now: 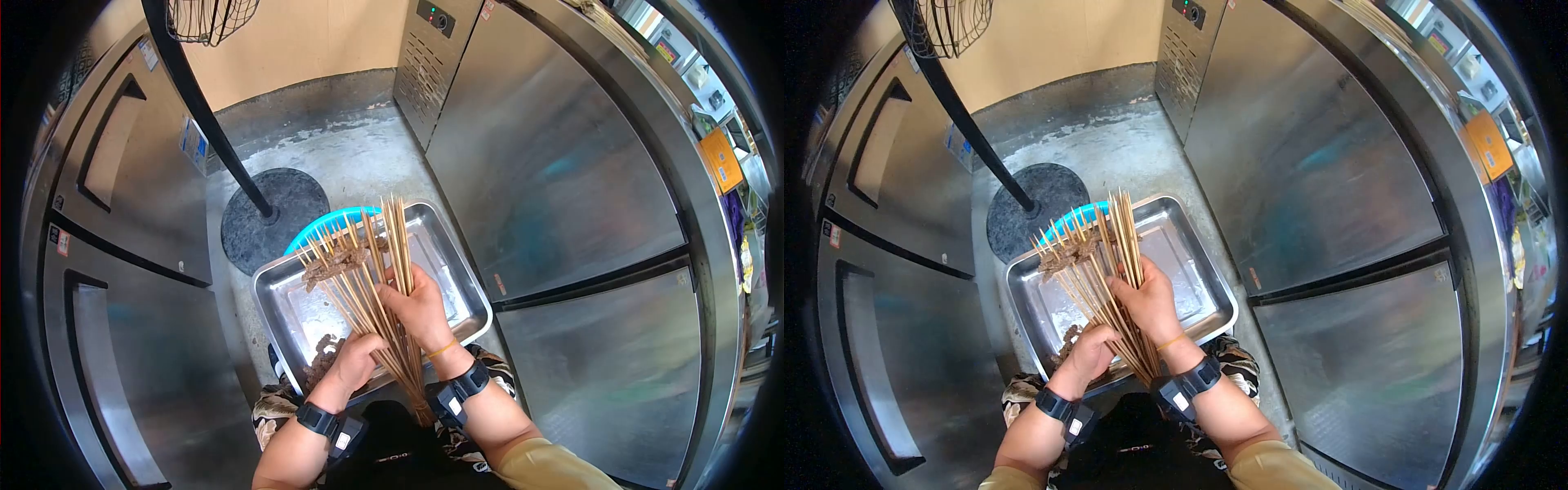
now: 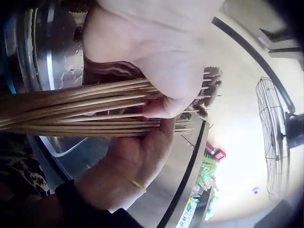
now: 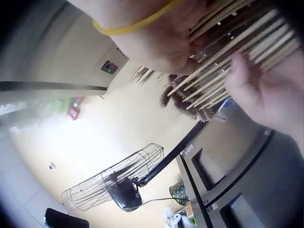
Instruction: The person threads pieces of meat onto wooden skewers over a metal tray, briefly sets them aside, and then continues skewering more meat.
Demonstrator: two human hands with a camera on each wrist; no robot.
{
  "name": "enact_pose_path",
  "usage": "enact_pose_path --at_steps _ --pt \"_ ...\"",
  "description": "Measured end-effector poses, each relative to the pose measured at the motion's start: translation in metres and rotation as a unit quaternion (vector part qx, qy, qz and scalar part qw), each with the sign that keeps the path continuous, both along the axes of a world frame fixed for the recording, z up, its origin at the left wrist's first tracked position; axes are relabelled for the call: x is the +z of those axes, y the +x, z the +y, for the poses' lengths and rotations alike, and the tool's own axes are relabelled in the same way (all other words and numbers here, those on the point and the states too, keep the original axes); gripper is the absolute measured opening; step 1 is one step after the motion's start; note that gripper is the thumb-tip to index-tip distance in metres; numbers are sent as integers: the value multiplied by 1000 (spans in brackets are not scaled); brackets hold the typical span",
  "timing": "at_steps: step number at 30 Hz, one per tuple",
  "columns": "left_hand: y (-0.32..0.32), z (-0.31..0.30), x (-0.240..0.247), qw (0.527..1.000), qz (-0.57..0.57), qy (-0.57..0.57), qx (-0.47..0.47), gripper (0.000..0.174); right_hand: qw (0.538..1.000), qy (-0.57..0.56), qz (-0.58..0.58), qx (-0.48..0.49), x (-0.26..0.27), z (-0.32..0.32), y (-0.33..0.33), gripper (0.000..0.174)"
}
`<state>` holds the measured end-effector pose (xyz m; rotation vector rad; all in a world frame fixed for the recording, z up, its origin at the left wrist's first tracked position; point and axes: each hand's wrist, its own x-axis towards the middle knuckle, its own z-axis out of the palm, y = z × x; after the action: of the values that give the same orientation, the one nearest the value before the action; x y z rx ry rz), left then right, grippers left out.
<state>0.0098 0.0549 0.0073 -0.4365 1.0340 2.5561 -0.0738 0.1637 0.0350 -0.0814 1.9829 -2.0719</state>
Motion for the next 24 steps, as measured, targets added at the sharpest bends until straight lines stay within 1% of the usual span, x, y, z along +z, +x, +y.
enact_pose_path --at_steps 3,6,8,12,14,19,22,24 --pt "-1 -3 2 999 0 40 -4 45 992 -99 -71 -3 11 0 2 14" --pt "-2 -3 -1 998 -3 64 7 47 976 -181 -119 -13 15 -1 2 10" --pt "-3 -2 1 998 -14 64 18 50 967 -211 -142 -18 18 2 1 7" --pt "-8 -4 6 990 -8 140 19 54 949 -261 -177 -25 25 11 -4 4" --pt "-10 -4 10 985 -5 171 26 56 949 -265 -173 -15 22 15 -5 4" --pt "-10 -1 10 986 -6 162 23 58 951 -260 -170 -12 17 19 -6 6" --pt "-11 0 15 989 -10 145 16 58 951 -253 -178 -26 24 17 -3 9" --pt "-9 1 9 992 -26 120 12 59 965 -205 -155 -53 27 13 -1 10"
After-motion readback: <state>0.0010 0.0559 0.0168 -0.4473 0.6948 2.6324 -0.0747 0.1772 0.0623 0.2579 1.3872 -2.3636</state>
